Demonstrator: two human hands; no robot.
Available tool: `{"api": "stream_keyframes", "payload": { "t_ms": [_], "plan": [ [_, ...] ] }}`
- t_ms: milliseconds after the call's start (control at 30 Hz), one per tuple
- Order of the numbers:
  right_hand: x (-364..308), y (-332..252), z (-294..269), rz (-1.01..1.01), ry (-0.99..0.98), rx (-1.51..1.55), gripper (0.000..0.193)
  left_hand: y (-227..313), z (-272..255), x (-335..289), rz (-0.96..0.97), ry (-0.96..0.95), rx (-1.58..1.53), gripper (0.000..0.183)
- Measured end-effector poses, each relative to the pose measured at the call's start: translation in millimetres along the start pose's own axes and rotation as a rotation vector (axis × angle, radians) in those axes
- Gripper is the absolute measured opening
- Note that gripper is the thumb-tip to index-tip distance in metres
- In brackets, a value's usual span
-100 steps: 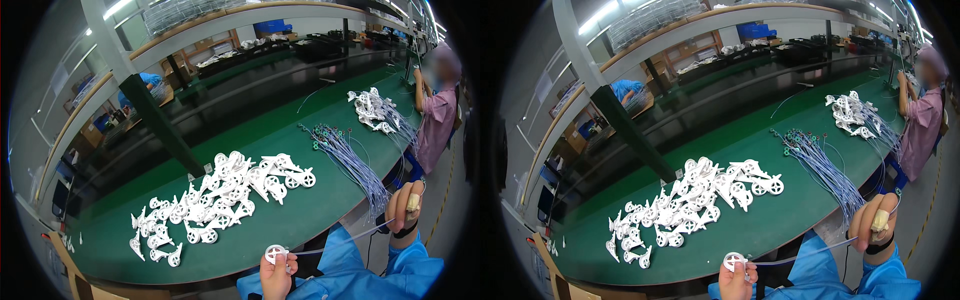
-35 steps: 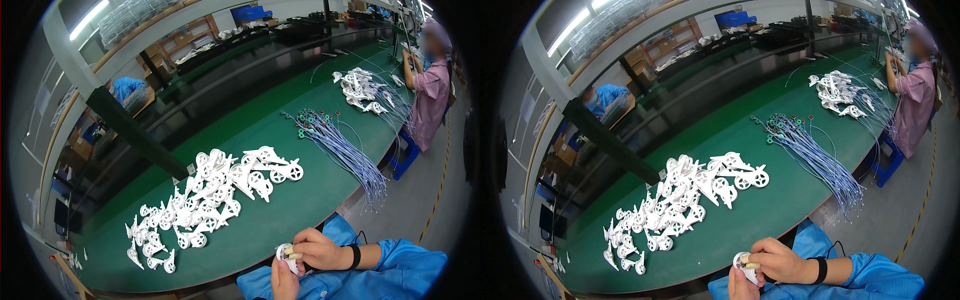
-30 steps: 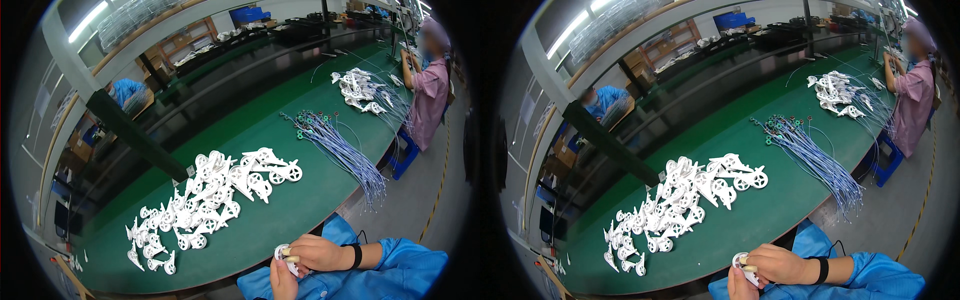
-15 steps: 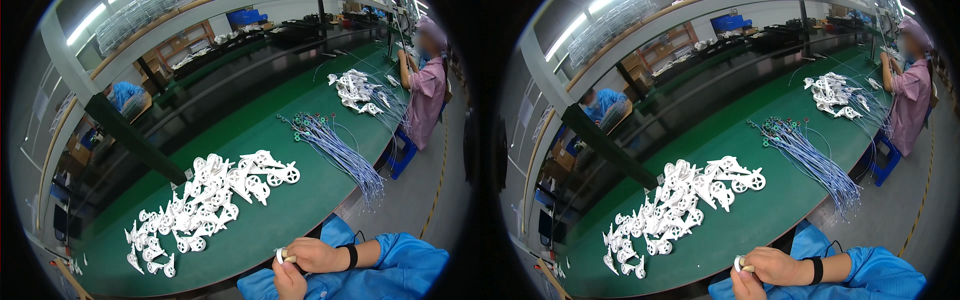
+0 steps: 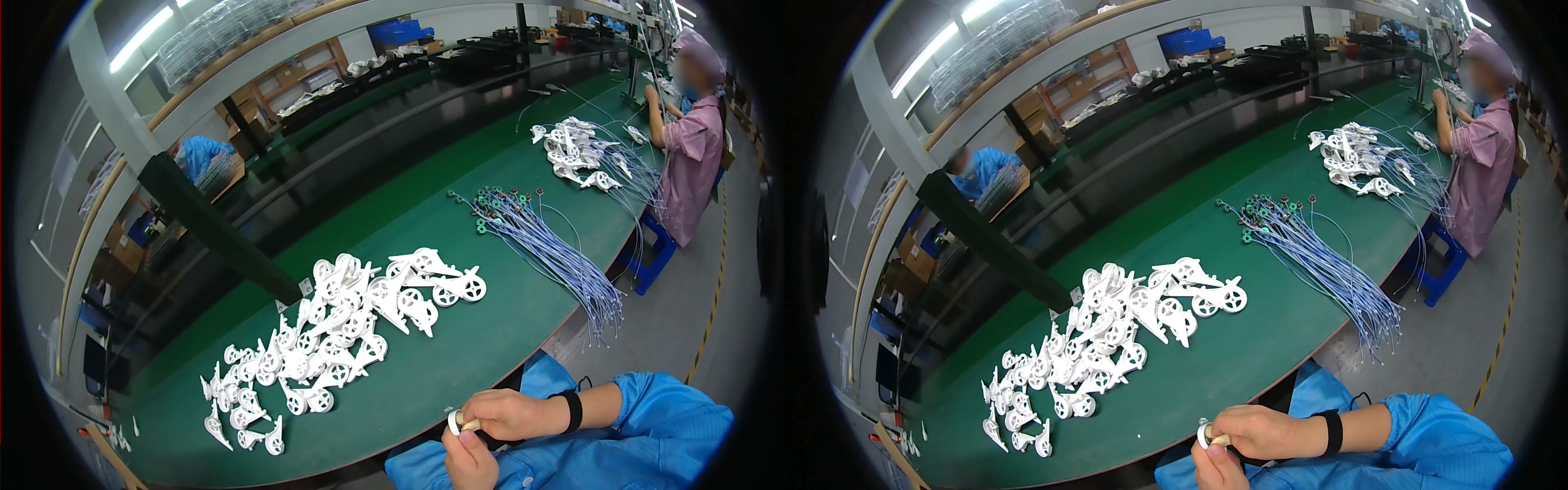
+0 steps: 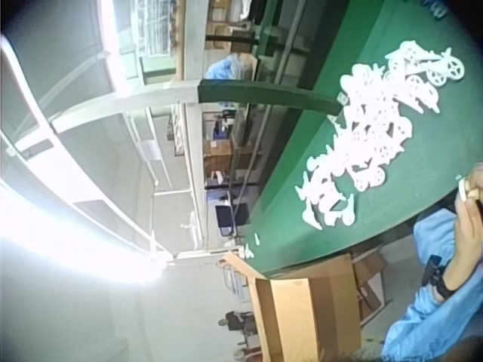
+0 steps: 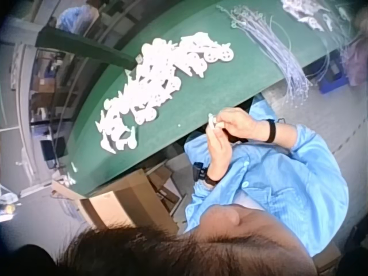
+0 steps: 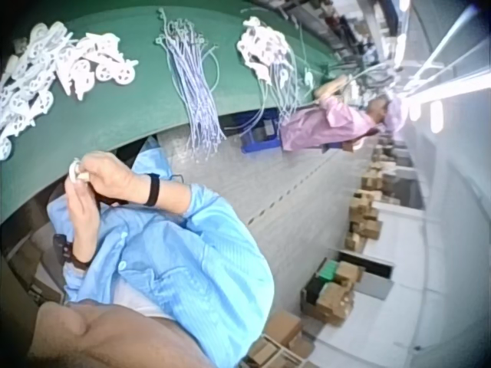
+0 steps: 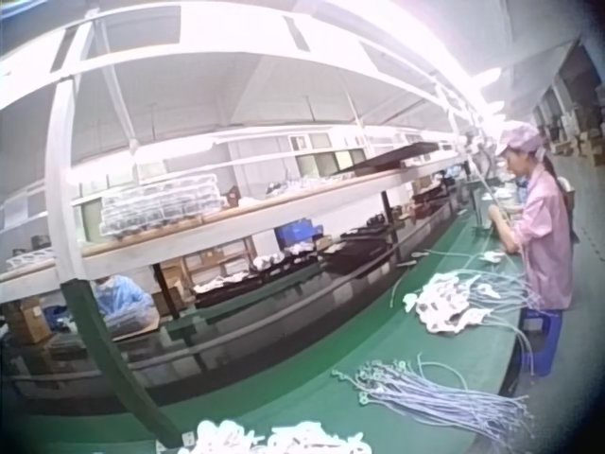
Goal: Assembling small white plastic components with wires on an assembly line.
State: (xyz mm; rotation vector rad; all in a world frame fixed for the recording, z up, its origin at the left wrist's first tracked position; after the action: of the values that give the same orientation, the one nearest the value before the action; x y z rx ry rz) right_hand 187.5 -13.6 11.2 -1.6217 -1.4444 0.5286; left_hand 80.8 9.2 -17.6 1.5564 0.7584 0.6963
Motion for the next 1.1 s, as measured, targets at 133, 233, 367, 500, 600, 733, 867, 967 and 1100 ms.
{"api": "stream_keyframes", "payload": {
  "t_ms": [133,233,367,500,600,733,867,967,1100],
  "plan": [
    [3,-3,1,-0.004,-0.054,-0.032,0.017,2,1,0,-0.057,0.002,-0.003,0.042],
    [-1,11,9,0.188,-0.113,0.082,0.014,2,0,-1,0.043,0.027,0.1,0.043],
    [2,-1,11,0.111,-0.066,0.042,0.016,-6,-6,3,0.141,0.082,0.104,0.04],
    [5,-33,-6,-0.135,0.055,-0.264,0.025,-36,0,5,-0.436,0.065,-0.91,0.035],
    [8,-41,-3,-0.163,-0.001,-0.331,0.029,-24,3,4,-0.58,0.081,-0.949,0.037],
    [7,-42,-2,-0.151,-0.022,-0.356,0.029,-19,2,4,-0.585,0.049,-0.932,0.04],
    [10,-46,-6,-0.135,-0.027,-0.369,0.029,-15,3,6,-0.566,0.044,-0.913,0.043],
    [12,-50,-6,-0.196,-0.015,-0.404,0.029,-20,2,7,-0.532,0.096,-0.907,0.041],
    [15,-54,-6,-0.219,-0.013,-0.438,0.026,-33,-18,7,-0.397,0.179,-0.655,0.035]
  ]
}}
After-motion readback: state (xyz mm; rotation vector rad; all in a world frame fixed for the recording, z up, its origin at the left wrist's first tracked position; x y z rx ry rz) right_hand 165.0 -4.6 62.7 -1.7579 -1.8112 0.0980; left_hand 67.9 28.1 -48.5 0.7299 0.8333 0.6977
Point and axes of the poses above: each hand's wrist, its own x-axis towards the middle knuckle, its own z-axis out of the palm, y = z × x, the point moved 9 cm from there along x, towards the middle knuckle, and after that the axes turned 12 degrees about -x, right-handed, at the moved point
